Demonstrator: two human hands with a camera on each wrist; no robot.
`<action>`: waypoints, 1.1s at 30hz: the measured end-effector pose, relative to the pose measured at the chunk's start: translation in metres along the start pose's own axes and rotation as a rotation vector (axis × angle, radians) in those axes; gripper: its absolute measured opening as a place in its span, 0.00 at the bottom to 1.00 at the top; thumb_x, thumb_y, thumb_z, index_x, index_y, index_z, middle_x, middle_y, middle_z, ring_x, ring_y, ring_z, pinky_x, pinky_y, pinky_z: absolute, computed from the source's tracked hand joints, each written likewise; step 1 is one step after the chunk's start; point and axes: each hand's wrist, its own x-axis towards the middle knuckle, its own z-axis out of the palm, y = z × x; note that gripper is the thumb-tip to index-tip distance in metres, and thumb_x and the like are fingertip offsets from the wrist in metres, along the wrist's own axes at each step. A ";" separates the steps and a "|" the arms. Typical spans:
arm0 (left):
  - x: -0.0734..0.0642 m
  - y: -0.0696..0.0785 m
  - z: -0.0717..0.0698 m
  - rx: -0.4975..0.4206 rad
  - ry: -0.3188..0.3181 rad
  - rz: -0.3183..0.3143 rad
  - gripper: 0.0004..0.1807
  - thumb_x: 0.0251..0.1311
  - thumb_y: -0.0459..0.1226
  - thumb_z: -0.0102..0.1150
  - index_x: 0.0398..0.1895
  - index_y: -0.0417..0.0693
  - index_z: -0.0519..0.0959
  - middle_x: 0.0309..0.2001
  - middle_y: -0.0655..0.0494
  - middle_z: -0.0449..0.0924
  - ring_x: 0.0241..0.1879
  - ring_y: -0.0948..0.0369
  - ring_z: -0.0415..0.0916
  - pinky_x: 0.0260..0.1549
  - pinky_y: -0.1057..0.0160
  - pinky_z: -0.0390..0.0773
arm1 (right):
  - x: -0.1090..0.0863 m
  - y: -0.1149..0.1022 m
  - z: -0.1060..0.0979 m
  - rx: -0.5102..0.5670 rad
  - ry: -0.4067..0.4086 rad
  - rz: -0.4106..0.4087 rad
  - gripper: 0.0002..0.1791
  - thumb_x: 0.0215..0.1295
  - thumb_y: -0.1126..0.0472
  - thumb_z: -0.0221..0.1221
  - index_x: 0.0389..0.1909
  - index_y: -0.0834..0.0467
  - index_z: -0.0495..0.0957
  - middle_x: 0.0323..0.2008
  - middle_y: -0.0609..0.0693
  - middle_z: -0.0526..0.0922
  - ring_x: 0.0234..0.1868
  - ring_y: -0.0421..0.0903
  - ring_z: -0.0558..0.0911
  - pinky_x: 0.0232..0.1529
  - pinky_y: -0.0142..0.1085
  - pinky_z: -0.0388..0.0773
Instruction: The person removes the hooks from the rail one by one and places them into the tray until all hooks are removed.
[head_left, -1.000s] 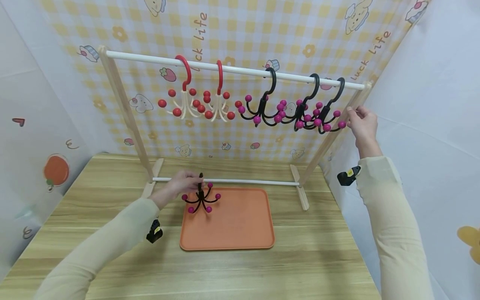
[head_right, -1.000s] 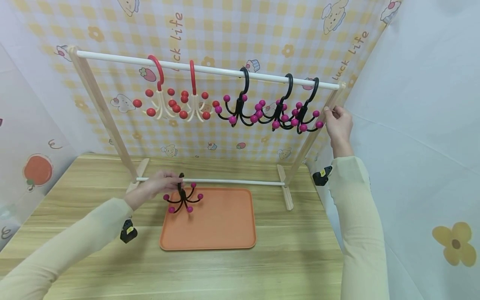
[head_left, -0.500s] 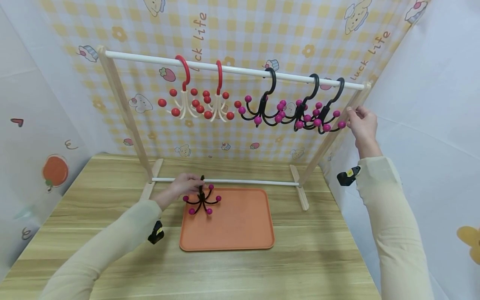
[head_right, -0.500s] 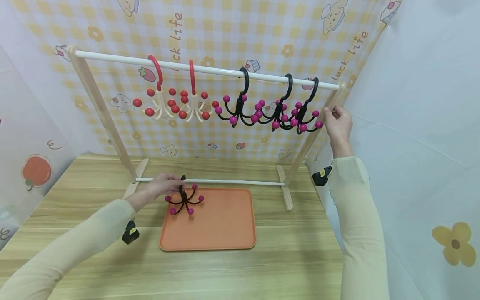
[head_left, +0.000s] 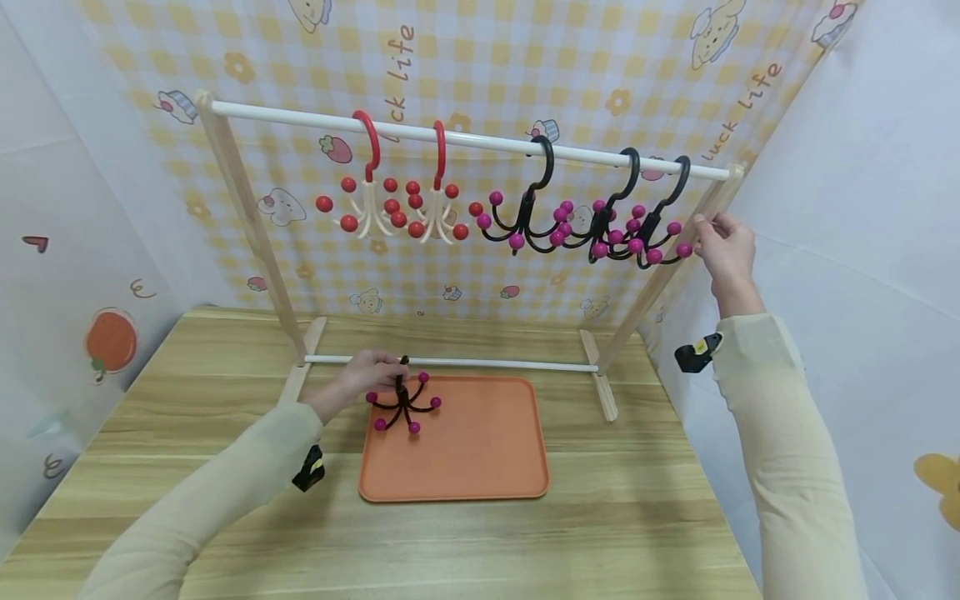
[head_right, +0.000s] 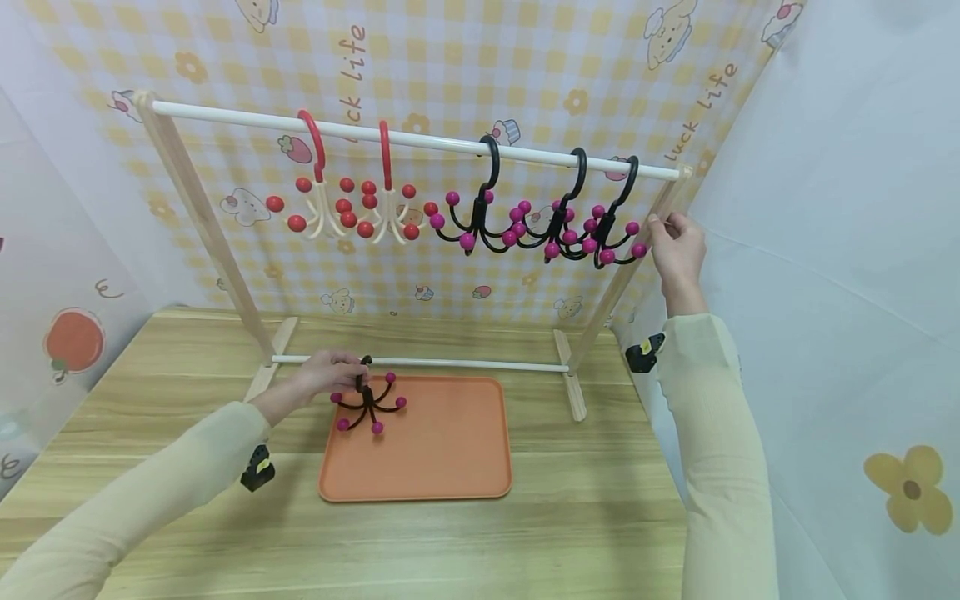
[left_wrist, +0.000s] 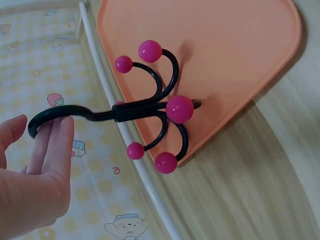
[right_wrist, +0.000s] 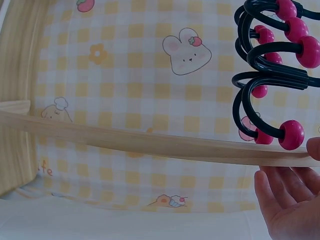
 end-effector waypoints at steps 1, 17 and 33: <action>-0.001 0.000 0.000 0.010 0.012 -0.005 0.16 0.61 0.33 0.50 0.45 0.26 0.70 0.41 0.35 0.75 0.42 0.45 0.73 0.42 0.56 0.76 | -0.006 -0.004 0.001 0.007 0.000 0.002 0.29 0.62 0.44 0.48 0.61 0.54 0.63 0.59 0.52 0.65 0.54 0.43 0.68 0.55 0.34 0.66; -0.019 0.042 -0.024 0.072 0.042 0.122 0.23 0.62 0.35 0.48 0.54 0.25 0.62 0.50 0.31 0.68 0.49 0.44 0.69 0.46 0.59 0.74 | 0.016 0.011 -0.004 0.041 -0.004 0.009 0.28 0.61 0.43 0.49 0.58 0.53 0.67 0.55 0.51 0.70 0.51 0.43 0.71 0.50 0.32 0.71; -0.044 0.103 -0.035 0.106 0.079 0.239 0.21 0.62 0.38 0.49 0.52 0.28 0.67 0.49 0.35 0.71 0.47 0.47 0.71 0.43 0.60 0.76 | -0.013 -0.010 0.002 0.001 0.003 0.013 0.30 0.62 0.44 0.47 0.62 0.54 0.61 0.60 0.53 0.64 0.53 0.44 0.67 0.55 0.32 0.66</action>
